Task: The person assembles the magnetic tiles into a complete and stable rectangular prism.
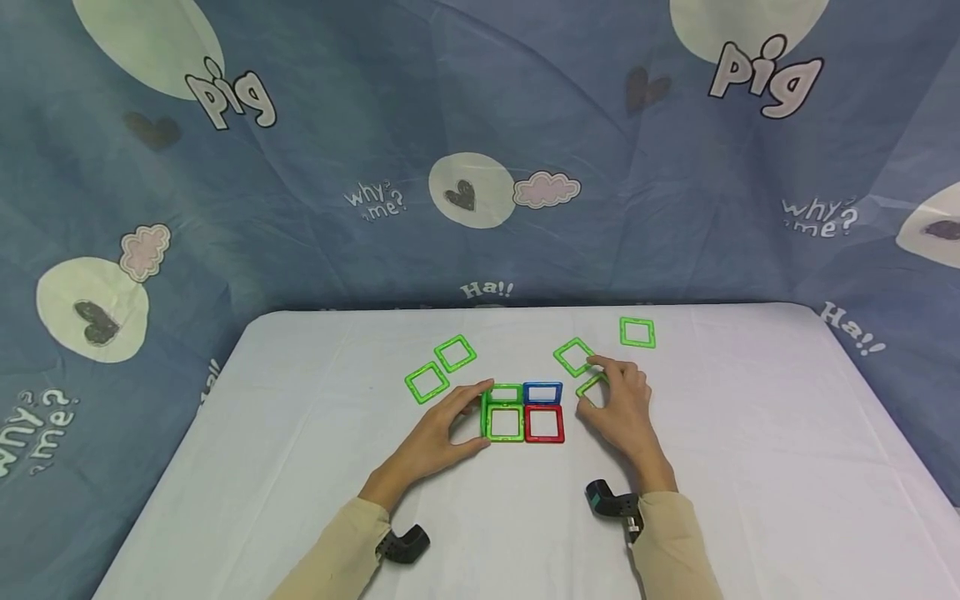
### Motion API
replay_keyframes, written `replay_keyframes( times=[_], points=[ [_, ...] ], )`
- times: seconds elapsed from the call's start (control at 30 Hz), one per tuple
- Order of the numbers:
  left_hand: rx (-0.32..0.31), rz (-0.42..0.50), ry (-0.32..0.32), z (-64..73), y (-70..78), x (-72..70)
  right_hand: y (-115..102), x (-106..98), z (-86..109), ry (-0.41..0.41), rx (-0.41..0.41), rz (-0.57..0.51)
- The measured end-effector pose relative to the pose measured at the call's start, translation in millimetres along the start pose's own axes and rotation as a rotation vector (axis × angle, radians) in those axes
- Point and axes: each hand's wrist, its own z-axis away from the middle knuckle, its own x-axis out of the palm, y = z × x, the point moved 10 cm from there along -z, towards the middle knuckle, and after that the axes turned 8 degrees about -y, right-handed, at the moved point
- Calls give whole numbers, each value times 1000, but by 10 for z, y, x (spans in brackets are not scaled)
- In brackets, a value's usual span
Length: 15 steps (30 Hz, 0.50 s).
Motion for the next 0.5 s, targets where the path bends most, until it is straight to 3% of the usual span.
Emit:
replay_keyframes(
  times=[0.27, 0.5],
  points=[
    [-10, 4, -2, -4, -14, 5, 106, -13, 8, -95, 49, -48],
    [-2, 10, 8, -6, -3, 2, 124, -21, 11, -118, 62, -86]
  ],
)
